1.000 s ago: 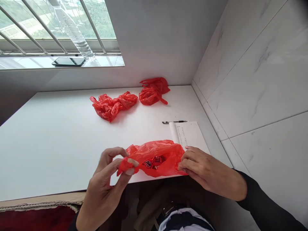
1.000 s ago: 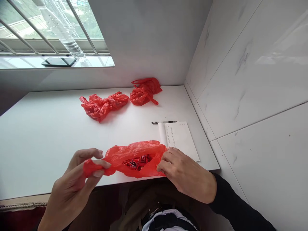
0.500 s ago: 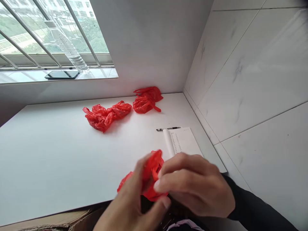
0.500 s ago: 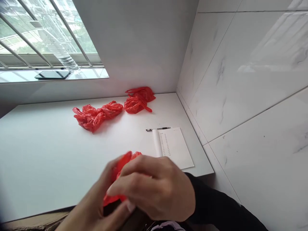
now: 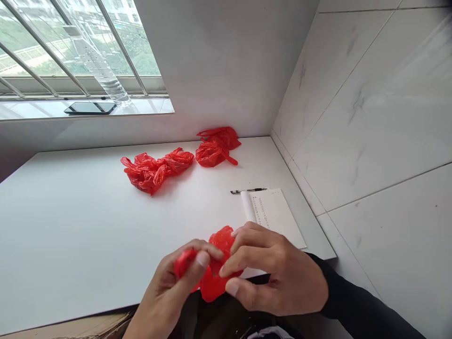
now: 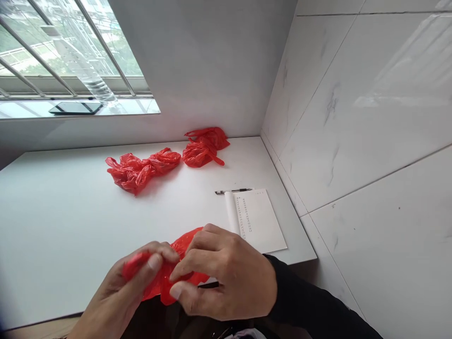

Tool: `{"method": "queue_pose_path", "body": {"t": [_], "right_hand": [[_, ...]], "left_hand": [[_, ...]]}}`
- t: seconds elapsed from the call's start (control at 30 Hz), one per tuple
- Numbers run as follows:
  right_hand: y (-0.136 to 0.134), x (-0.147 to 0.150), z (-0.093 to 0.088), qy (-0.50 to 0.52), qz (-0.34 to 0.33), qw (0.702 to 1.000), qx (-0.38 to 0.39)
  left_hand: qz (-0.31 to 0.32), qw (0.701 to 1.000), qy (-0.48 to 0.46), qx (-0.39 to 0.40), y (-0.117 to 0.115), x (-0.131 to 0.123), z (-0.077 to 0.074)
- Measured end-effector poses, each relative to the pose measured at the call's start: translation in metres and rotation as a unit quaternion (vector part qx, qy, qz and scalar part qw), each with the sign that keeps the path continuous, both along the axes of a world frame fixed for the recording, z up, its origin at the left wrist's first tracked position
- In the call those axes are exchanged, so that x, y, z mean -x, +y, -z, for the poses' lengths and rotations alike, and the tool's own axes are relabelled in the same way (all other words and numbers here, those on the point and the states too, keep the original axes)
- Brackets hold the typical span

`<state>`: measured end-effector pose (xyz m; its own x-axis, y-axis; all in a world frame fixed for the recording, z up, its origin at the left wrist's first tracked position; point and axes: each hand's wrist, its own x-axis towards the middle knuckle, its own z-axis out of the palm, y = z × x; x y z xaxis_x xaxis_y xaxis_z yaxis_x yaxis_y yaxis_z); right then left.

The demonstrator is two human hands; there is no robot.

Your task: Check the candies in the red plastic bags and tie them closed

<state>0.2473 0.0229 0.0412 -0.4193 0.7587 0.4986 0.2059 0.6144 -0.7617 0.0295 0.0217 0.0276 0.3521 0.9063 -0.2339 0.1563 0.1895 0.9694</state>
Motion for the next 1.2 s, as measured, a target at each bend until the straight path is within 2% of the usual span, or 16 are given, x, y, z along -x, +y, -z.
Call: {"method": "queue_pose_path", "body": {"t": [0.1, 0.2, 0.3, 0.37, 0.43, 0.5, 0.67, 0.77, 0.87, 0.93, 1.1, 1.2], "right_hand": [[0.005, 0.007, 0.004, 0.031, -0.022, 0.998, 0.054], [0.014, 0.010, 0.013, 0.020, -0.034, 0.988, 0.149], [0.020, 0.010, 0.025, -0.006, -0.017, 0.969, 0.247], [0.021, 0.011, 0.034, -0.025, -0.029, 0.958, 0.283], [0.018, 0.014, 0.042, -0.027, -0.057, 0.954, 0.292], [0.016, 0.017, 0.049, -0.014, -0.080, 0.953, 0.292], [0.014, 0.019, 0.055, 0.009, -0.072, 0.955, 0.288], [0.012, 0.017, 0.054, -0.027, -0.029, 0.974, 0.222], [0.009, 0.015, 0.054, -0.050, 0.009, 0.980, 0.195], [0.006, 0.012, 0.055, -0.046, 0.020, 0.978, 0.200], [-0.002, 0.009, 0.060, -0.042, 0.028, 0.981, 0.185], [-0.009, 0.007, 0.064, -0.049, 0.059, 0.983, 0.169]], "left_hand": [[0.094, 0.992, 0.035, -0.070, 0.003, 0.000, -0.005], [0.126, 0.967, 0.089, -0.204, 0.001, 0.000, -0.004], [0.086, 0.915, 0.190, -0.345, -0.001, 0.002, 0.008], [0.038, 0.884, 0.232, -0.404, -0.002, 0.004, 0.021], [0.022, 0.867, 0.230, -0.441, -0.002, 0.007, 0.033], [0.041, 0.855, 0.220, -0.467, 0.000, 0.011, 0.041], [0.108, 0.809, 0.231, -0.530, -0.002, 0.021, 0.045], [0.093, 0.814, 0.255, -0.514, -0.010, 0.022, 0.046], [0.010, 0.834, 0.286, -0.472, -0.019, 0.026, 0.048], [-0.019, 0.847, 0.280, -0.451, -0.021, 0.030, 0.049], [0.012, 0.873, 0.241, -0.424, -0.020, 0.033, 0.047], [-0.012, 0.884, 0.235, -0.404, -0.021, 0.034, 0.048]]}}
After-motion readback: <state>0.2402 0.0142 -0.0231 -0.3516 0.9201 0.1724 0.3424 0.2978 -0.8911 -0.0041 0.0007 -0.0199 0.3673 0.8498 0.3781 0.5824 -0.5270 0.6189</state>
